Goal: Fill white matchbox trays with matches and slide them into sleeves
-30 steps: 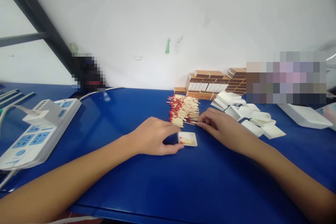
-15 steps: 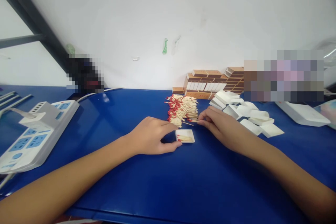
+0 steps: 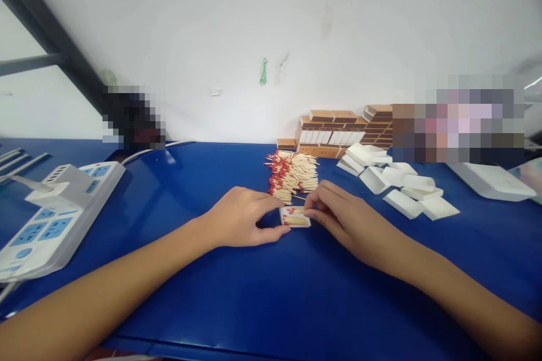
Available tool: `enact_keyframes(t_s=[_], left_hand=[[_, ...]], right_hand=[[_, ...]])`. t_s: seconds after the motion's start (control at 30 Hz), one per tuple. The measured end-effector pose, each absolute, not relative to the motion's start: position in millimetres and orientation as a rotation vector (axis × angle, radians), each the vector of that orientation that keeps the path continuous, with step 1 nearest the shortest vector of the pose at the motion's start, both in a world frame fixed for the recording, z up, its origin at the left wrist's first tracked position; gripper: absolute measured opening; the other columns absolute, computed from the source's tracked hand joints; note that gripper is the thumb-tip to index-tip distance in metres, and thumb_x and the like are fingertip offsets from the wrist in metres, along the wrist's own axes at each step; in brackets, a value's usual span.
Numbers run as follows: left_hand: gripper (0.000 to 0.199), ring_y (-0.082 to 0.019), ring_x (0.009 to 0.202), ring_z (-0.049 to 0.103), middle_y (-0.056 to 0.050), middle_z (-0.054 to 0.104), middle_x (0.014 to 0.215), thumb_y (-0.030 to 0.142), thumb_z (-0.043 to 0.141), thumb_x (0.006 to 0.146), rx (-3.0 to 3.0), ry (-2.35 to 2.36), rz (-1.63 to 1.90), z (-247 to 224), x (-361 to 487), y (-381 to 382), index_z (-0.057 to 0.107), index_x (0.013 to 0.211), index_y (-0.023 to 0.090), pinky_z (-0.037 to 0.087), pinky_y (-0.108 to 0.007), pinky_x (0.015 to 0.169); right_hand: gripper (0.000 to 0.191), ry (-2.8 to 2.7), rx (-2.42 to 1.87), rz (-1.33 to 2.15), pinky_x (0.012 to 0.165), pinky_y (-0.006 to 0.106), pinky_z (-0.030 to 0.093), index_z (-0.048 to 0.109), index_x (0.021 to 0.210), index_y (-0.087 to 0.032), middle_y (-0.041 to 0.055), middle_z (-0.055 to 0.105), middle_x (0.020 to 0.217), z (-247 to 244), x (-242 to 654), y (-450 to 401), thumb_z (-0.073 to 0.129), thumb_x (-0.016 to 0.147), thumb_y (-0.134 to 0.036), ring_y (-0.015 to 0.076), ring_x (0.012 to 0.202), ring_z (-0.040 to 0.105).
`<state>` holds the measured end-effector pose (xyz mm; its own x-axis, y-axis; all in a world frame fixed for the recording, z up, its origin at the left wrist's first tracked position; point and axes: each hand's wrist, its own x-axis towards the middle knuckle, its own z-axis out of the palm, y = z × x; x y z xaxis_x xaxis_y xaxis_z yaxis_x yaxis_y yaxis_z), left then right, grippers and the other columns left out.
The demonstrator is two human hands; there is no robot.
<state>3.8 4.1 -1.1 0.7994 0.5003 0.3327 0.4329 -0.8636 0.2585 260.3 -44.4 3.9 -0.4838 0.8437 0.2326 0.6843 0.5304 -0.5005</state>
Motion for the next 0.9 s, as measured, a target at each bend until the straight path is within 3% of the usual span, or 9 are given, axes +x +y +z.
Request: enact_keyframes(t_s=[0.9], left_hand=[[0.031, -0.012, 0.062, 0.062, 0.003, 0.068, 0.07, 0.046, 0.065, 0.095, 2.84, 0.7, 0.611, -2.7, 4.0, 3.6, 0.073, 0.102, 0.018, 0.04, -0.027, 0.059]], right_hand=[[0.01, -2.347, -1.236, 0.457, 0.069, 0.029, 0.047, 0.061, 0.097, -0.022, 0.0028, 0.061, 0.093, -3.0, 254.4, -47.7, 0.054, 0.104, -0.024, 0.016, 0.078, 0.06]])
